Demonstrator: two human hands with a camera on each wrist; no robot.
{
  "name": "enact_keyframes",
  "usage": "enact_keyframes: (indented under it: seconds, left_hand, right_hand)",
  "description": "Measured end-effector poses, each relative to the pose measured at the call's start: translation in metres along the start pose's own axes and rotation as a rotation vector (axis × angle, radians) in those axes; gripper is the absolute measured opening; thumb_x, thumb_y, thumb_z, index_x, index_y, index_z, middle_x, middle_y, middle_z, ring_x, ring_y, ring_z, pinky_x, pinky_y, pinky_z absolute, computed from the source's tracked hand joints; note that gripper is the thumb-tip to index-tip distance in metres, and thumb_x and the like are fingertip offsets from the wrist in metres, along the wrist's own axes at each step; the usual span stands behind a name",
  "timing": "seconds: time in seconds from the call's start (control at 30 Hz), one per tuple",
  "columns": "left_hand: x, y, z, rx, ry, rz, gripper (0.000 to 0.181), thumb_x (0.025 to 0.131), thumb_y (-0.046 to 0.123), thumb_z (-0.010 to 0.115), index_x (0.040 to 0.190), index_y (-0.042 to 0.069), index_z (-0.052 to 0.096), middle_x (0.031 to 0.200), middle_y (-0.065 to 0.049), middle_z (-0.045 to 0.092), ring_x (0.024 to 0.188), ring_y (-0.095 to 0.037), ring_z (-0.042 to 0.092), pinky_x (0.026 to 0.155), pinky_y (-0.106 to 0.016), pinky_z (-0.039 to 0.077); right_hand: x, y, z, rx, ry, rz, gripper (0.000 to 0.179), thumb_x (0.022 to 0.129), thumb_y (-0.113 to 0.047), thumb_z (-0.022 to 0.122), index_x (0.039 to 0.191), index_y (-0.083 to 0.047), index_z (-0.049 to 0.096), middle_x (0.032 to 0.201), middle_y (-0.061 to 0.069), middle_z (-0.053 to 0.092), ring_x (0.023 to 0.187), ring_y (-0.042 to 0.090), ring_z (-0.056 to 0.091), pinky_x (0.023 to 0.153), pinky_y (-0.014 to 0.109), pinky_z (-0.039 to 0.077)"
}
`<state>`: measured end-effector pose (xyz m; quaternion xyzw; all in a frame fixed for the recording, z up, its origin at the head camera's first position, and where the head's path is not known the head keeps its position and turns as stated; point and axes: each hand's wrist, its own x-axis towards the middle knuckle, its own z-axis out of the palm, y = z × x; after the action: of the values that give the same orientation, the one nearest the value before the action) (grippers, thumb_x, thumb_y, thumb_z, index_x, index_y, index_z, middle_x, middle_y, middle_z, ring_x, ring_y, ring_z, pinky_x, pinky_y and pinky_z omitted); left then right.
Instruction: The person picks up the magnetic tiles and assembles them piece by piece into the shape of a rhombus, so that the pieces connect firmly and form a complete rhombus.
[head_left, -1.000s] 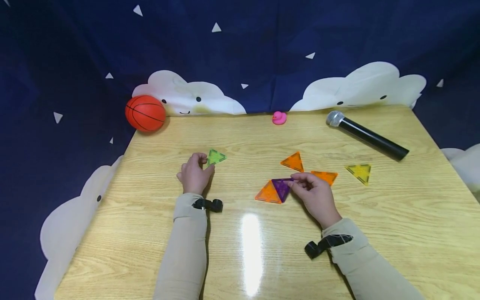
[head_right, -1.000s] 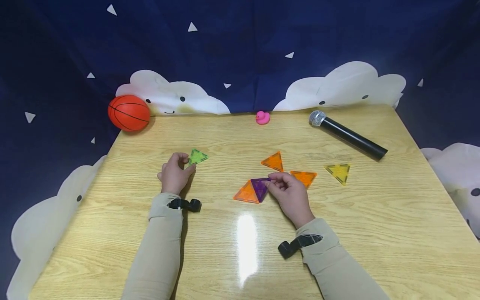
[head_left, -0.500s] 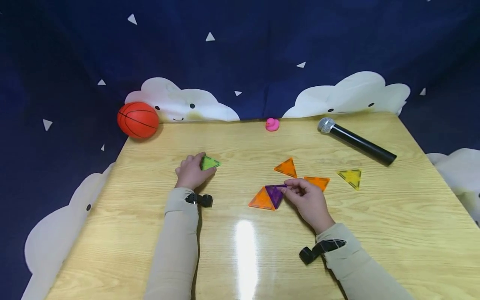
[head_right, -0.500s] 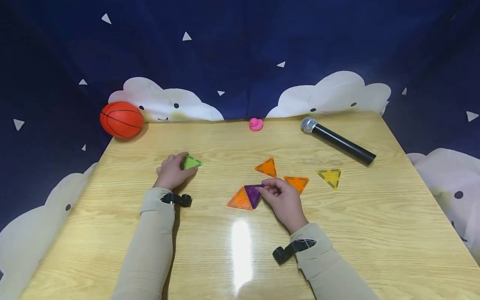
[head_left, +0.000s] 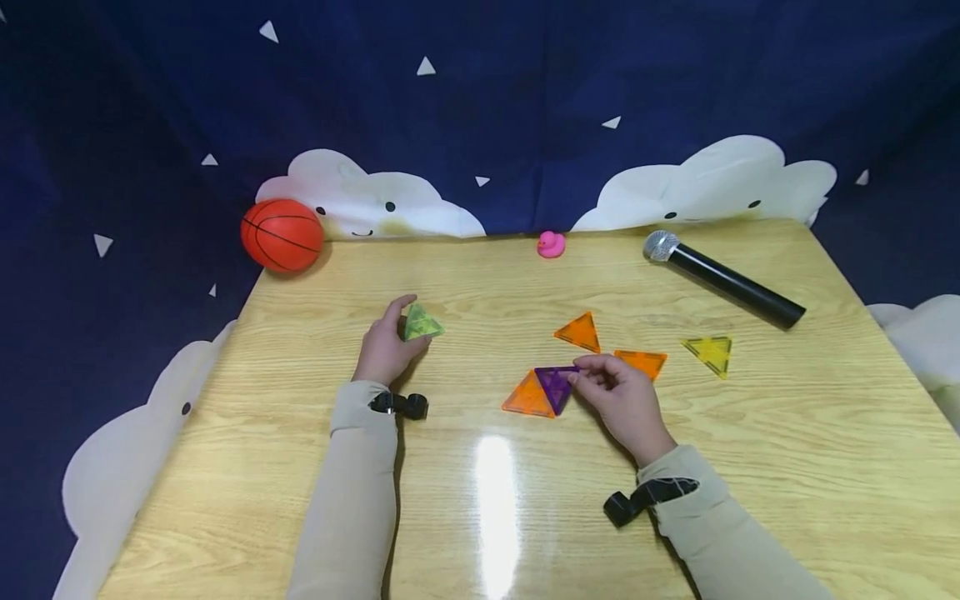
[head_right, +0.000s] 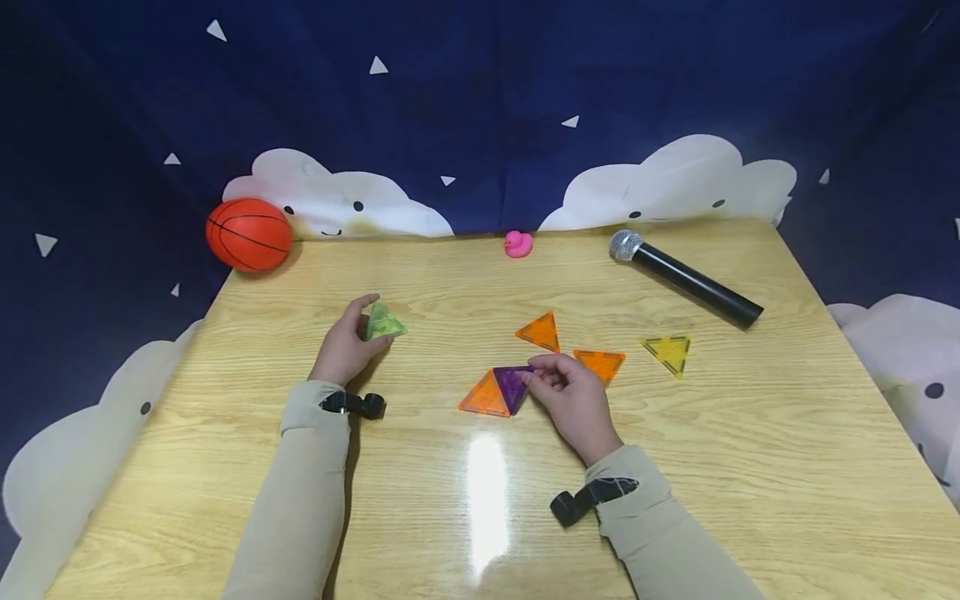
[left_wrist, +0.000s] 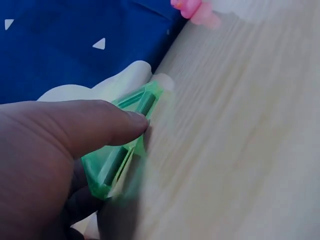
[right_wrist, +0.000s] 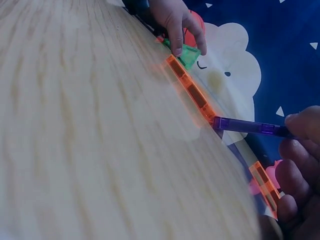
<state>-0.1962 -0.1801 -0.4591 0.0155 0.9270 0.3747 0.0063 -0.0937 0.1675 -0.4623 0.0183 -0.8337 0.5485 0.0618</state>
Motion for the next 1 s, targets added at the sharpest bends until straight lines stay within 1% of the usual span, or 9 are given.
enact_keyframes:
  seconds: [0.07,0.2,0.3,0.4,0.5,0.6,0.83,0.93,1.0]
  left_hand:
    - [-0.002,0.0,0.0,-0.005,-0.004,0.014,0.075,0.089,0.023,0.075,0.154,0.028,0.038,0.12,-0.016,0.062,0.107,-0.034,0.057,0.095,-0.053,0.045]
    - [-0.011,0.003,0.0,-0.021,-0.015,0.03,0.063,0.096,0.026,0.065,0.154,0.032,0.04,0.12,-0.015,0.064,0.107,-0.032,0.059,0.096,-0.051,0.046]
    - [-0.017,0.007,0.004,-0.044,-0.009,0.063,0.056,0.099,0.024,0.06,0.153,0.03,0.043,0.116,-0.011,0.065,0.098,-0.029,0.059,0.088,-0.047,0.048]
    - [-0.019,0.009,0.012,-0.083,0.005,0.096,0.057,0.098,0.022,0.064,0.152,0.026,0.045,0.104,-0.007,0.065,0.085,-0.024,0.055,0.076,-0.04,0.046]
    - [-0.021,0.012,0.017,-0.175,0.004,0.091,0.059,0.095,0.019,0.069,0.149,0.02,0.044,0.099,-0.005,0.064,0.082,-0.02,0.054,0.071,-0.035,0.045]
    - [-0.024,0.014,0.02,-0.24,0.009,0.086,0.059,0.093,0.017,0.073,0.145,0.017,0.045,0.097,-0.005,0.064,0.082,-0.019,0.055,0.07,-0.033,0.046]
    - [-0.027,0.014,0.021,-0.235,0.053,0.14,0.056,0.097,0.013,0.064,0.149,0.025,0.048,0.1,-0.005,0.063,0.081,-0.02,0.054,0.07,-0.035,0.045]
    - [-0.028,0.015,0.022,-0.275,0.081,0.137,0.056,0.096,0.012,0.064,0.149,0.02,0.047,0.101,-0.007,0.063,0.085,-0.021,0.056,0.074,-0.034,0.046]
    - [-0.028,0.016,0.022,-0.303,0.103,0.128,0.05,0.095,0.012,0.066,0.143,0.014,0.052,0.101,-0.008,0.063,0.088,-0.021,0.057,0.077,-0.033,0.046]
  right_hand:
    - [0.0,0.0,0.0,-0.004,0.003,-0.004,0.022,0.091,-0.017,0.077,0.108,-0.006,0.073,0.092,0.009,0.07,0.078,0.016,0.061,0.068,0.019,0.049]
    - [0.0,0.0,0.001,-0.005,0.006,-0.004,0.021,0.09,-0.017,0.077,0.108,-0.006,0.073,0.091,0.009,0.07,0.078,0.016,0.06,0.067,0.018,0.049]
    - [0.0,0.0,0.001,-0.009,0.004,-0.004,0.021,0.09,-0.016,0.077,0.108,-0.005,0.073,0.091,0.009,0.07,0.078,0.016,0.06,0.067,0.018,0.049]
    - [0.0,0.0,0.0,-0.016,0.004,-0.004,0.022,0.09,-0.017,0.077,0.108,-0.006,0.073,0.091,0.008,0.07,0.078,0.015,0.06,0.067,0.018,0.049]
    - [0.0,-0.001,-0.001,-0.008,0.002,-0.004,0.023,0.09,-0.018,0.077,0.109,-0.005,0.073,0.091,0.009,0.07,0.078,0.015,0.06,0.067,0.018,0.049]
    - [-0.001,-0.002,-0.002,0.006,0.0,-0.006,0.024,0.091,-0.019,0.077,0.109,-0.005,0.073,0.092,0.01,0.07,0.078,0.015,0.06,0.068,0.018,0.049]
    - [-0.002,-0.003,-0.001,0.016,0.0,-0.01,0.025,0.09,-0.021,0.077,0.109,-0.006,0.073,0.092,0.009,0.07,0.078,0.015,0.06,0.067,0.017,0.049]
    - [-0.001,-0.003,-0.001,0.022,0.002,-0.017,0.025,0.09,-0.021,0.078,0.109,-0.005,0.073,0.092,0.01,0.07,0.078,0.014,0.06,0.067,0.017,0.049]
    - [-0.001,-0.002,0.0,0.021,0.004,-0.021,0.025,0.09,-0.021,0.077,0.109,-0.005,0.073,0.092,0.01,0.07,0.077,0.014,0.061,0.067,0.017,0.049]
